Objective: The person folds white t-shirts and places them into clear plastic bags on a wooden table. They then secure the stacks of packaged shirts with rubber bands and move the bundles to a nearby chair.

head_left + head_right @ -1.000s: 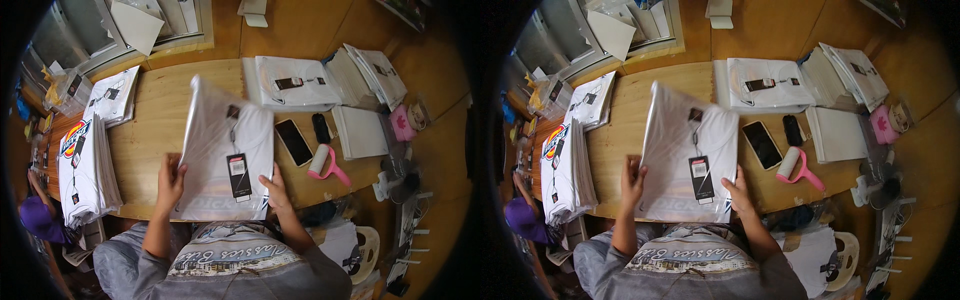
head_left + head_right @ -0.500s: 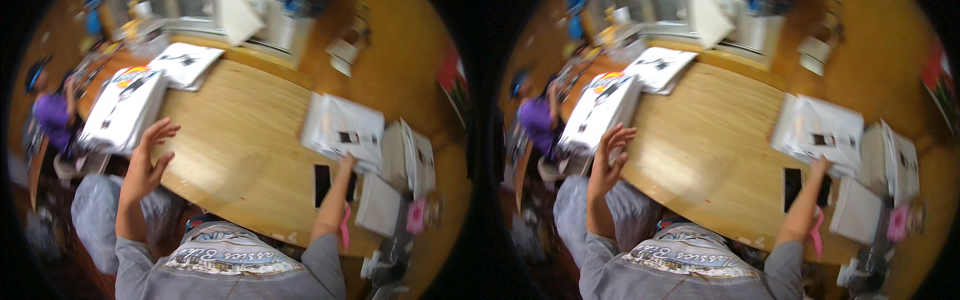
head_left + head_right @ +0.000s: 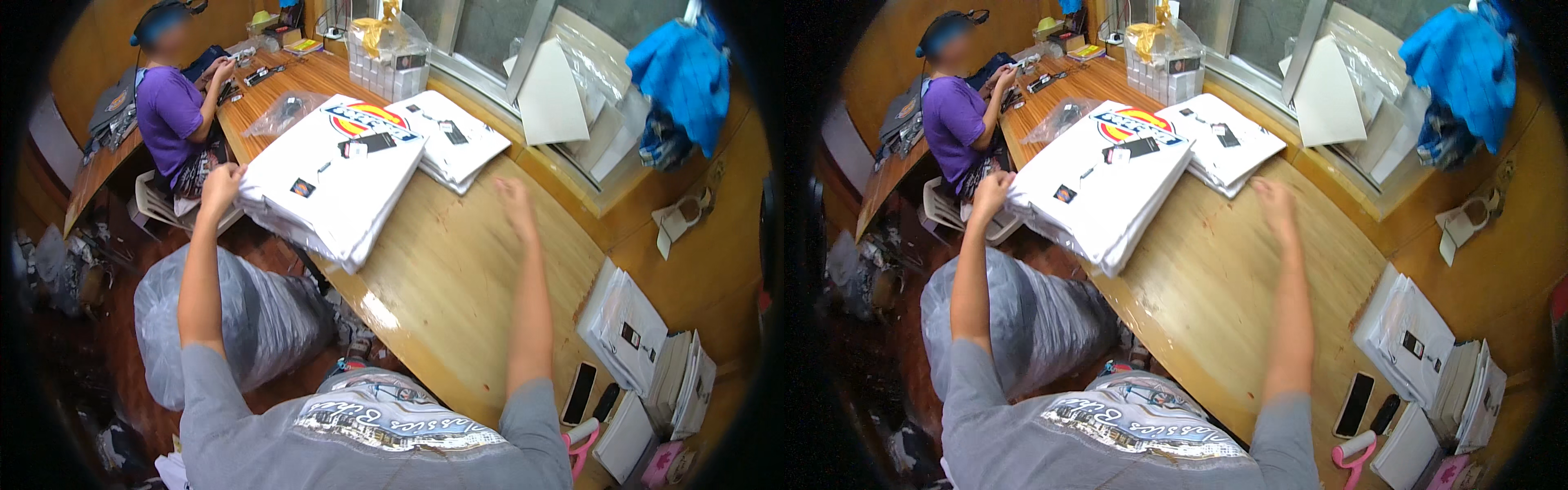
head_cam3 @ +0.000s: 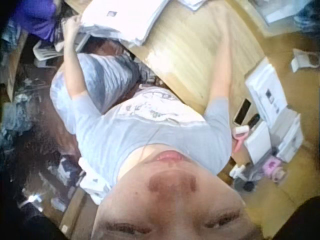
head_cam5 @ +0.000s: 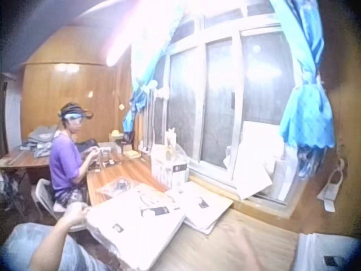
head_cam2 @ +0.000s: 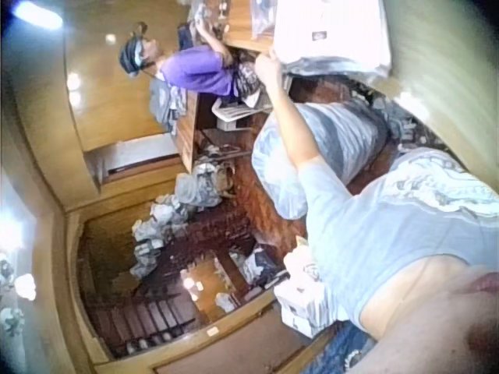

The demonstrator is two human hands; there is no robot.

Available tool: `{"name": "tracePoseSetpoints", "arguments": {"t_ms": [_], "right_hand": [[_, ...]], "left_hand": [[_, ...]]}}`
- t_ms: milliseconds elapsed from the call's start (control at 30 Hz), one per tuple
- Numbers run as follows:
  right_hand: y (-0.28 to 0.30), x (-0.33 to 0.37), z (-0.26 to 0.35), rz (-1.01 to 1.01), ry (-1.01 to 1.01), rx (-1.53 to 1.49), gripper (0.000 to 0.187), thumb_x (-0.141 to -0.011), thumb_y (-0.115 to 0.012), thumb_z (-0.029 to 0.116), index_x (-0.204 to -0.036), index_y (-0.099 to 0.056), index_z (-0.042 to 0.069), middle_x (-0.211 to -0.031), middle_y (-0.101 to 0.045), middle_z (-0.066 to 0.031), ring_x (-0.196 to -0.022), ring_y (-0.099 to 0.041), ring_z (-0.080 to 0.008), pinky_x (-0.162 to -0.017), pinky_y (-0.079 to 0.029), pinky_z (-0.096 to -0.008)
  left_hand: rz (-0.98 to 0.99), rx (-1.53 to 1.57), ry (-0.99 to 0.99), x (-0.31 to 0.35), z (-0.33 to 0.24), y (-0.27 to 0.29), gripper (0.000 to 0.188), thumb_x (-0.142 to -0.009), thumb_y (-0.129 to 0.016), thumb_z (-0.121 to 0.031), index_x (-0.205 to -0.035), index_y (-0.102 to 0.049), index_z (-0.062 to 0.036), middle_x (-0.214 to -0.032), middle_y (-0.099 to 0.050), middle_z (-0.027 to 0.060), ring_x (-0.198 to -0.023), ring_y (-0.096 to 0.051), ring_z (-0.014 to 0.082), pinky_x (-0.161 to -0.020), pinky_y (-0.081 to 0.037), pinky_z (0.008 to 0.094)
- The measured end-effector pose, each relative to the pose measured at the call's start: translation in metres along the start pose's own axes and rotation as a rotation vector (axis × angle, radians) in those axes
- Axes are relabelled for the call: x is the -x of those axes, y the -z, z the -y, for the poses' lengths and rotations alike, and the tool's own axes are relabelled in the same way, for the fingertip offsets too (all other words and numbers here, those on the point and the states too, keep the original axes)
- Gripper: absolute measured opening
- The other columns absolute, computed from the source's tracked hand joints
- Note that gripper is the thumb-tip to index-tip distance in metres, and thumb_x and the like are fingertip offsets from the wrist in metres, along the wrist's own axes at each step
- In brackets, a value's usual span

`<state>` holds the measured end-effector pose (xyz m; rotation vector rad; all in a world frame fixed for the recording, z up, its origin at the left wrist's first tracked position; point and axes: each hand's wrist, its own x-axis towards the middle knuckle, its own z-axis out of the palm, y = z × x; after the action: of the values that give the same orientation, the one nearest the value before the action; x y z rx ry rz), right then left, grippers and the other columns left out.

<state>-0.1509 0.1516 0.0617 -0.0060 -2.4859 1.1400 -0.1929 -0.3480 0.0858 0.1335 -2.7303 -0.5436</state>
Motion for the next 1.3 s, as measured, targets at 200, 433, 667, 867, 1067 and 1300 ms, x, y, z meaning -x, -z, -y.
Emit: {"name": "tracePoseSetpoints", "arguments": {"t_ms": [200,433,667,867,1067,1300], "right_hand": [[-0.13,-0.129,0.014,0.068,0.154,0.431,0.032,-0.08,-0.048,0.022,-0.105,-0.052,0.001,-0.104,-0.053,-0.0171,-0.099,-0.049,-0.0301,-0.082,-0.038,-0.034],[-0.14,-0.187,-0.004,0.383,-0.215,0.017,0.038,-0.074,-0.058,0.023,-0.103,-0.052,-0.001,-0.09,-0.059,-0.0159,-0.076,-0.059,-0.0244,-0.068,-0.045,-0.034],[-0.152,-0.097,0.03,0.372,-0.677,-1.351,0.034,-0.083,-0.047,0.014,-0.11,-0.04,-0.005,-0.105,-0.051,-0.0153,-0.092,-0.053,-0.0224,-0.083,-0.044,-0.0326],[-0.138,0.023,0.115,0.549,-0.692,-1.379,0.039,-0.083,-0.047,0.014,-0.116,-0.035,-0.003,-0.111,-0.047,-0.0137,-0.1,-0.049,-0.0226,-0.084,-0.042,-0.036],[-0.155,0.069,0.137,0.487,-0.631,-1.47,0.051,-0.079,-0.048,0.001,-0.124,-0.023,0.002,-0.119,-0.038,-0.0132,-0.107,-0.043,-0.022,-0.084,-0.042,-0.0367],[-0.052,0.117,0.107,0.302,-0.399,-1.179,0.058,-0.078,-0.046,-0.002,-0.127,-0.017,0.001,-0.123,-0.034,-0.0115,-0.112,-0.035,-0.0183,-0.095,-0.027,-0.0303]], "left_hand": [[0.091,-0.102,-0.05,-0.011,-0.009,-0.009,0.034,-0.061,-0.068,-0.03,-0.075,-0.061,0.0002,-0.079,-0.059,0.0187,-0.074,-0.057,0.0316,-0.065,-0.043,0.0383],[0.234,0.005,-0.11,-0.024,-0.004,-0.007,0.04,-0.064,-0.065,-0.031,-0.076,-0.055,0.0057,-0.08,-0.056,0.023,-0.077,-0.055,0.0357,-0.069,-0.042,0.0398],[0.314,0.195,-0.136,-0.026,-0.005,-0.003,0.048,-0.067,-0.062,-0.021,-0.104,-0.037,-0.0019,-0.079,-0.056,0.0248,-0.078,-0.054,0.0391,-0.069,-0.042,0.0412],[0.501,0.454,-0.179,-0.031,0.001,0.003,0.061,-0.065,-0.065,-0.022,-0.116,-0.034,-0.0069,-0.103,-0.05,0.0245,-0.097,-0.05,0.0352,-0.082,-0.038,0.0353],[0.513,0.442,-0.327,-0.029,0.0,0.003,0.05,-0.064,-0.065,-0.012,-0.106,-0.039,-0.0065,-0.097,-0.051,0.0156,-0.091,-0.049,0.0251,-0.082,-0.035,0.0292],[0.488,0.55,-0.569,0.048,-0.084,0.014,0.027,-0.063,-0.064,-0.003,-0.085,-0.048,-0.0022,-0.082,-0.05,0.0097,-0.078,-0.052,0.023,-0.087,-0.033,0.0348]]}}
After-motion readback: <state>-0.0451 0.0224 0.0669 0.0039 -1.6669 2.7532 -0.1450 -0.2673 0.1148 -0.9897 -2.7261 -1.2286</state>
